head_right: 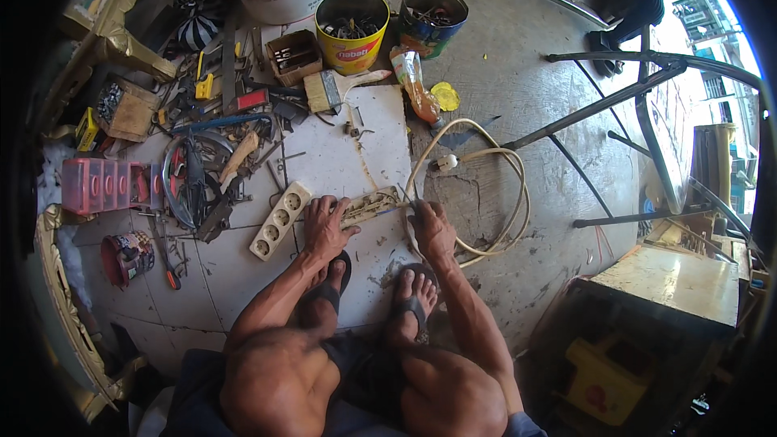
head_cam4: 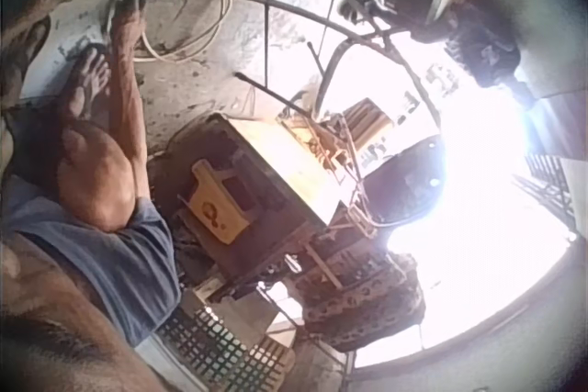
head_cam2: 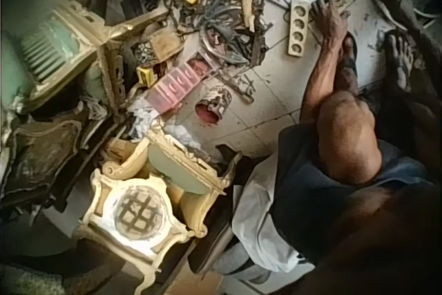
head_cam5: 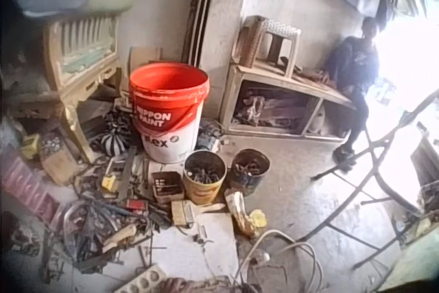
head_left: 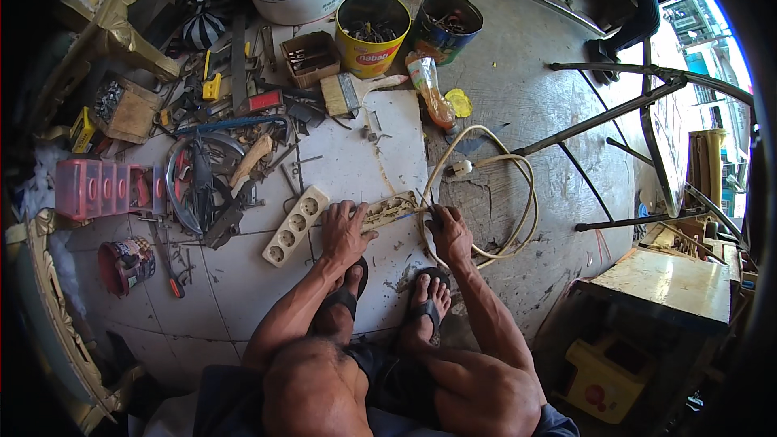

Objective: The person repairs an electrical power strip by opening the casing with a screwdriver and pliers, then uses shears to cut and strip wires on a separate electrical cable.

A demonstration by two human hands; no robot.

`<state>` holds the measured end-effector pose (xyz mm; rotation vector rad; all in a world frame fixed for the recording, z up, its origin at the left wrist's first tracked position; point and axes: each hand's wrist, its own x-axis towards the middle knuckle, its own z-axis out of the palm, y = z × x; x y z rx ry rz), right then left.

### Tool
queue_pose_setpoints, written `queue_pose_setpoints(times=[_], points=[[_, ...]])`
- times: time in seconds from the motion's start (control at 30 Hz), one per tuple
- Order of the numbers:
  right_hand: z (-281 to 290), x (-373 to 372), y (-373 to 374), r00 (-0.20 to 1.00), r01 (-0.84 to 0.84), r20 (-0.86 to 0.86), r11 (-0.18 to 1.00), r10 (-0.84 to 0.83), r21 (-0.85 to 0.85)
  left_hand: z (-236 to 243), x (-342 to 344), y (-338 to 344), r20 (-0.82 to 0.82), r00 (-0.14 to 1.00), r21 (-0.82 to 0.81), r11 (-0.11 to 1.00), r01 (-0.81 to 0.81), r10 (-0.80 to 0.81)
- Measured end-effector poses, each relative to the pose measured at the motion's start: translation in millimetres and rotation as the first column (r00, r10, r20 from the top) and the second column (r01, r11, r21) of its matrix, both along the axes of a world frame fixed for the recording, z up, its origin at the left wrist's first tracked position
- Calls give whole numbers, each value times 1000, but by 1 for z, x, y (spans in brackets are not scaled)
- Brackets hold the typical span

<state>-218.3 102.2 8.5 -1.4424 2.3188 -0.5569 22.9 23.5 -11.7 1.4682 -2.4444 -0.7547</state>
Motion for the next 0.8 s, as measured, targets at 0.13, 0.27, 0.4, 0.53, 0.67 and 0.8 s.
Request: queue_pose_setpoints(times=[0.13, 0.27, 0.4, 0.53, 0.67, 0.8], points=[[-16, -47, 4, 994, 81, -65, 994, -85, -69, 2, -14, -2, -42, 999, -10, 1000, 20, -20], [29, -58, -8, 974, 205, 109, 978, -200, -44, -1, 0, 2, -23, 1000, -12, 1000, -3, 3], [28, -51, 3, 981, -143, 166, 960, 105, 241, -6, 3, 2, 12, 1000, -6, 1000, -11, 11], [-7, -11, 36, 984, -176, 46, 928, 170, 330, -5, -3, 3, 18, 1000, 1, 1000, -7, 7], [-3, -17, 38, 989, -131, 101, 937, 104, 322, -3, -5, 3, 7, 1000, -24, 1000, 14, -13], [24, -22, 23, 991, -111, -37, 937, 131, 332, -5, 1, -1, -1, 1000, 10, 1000, 17, -17]])
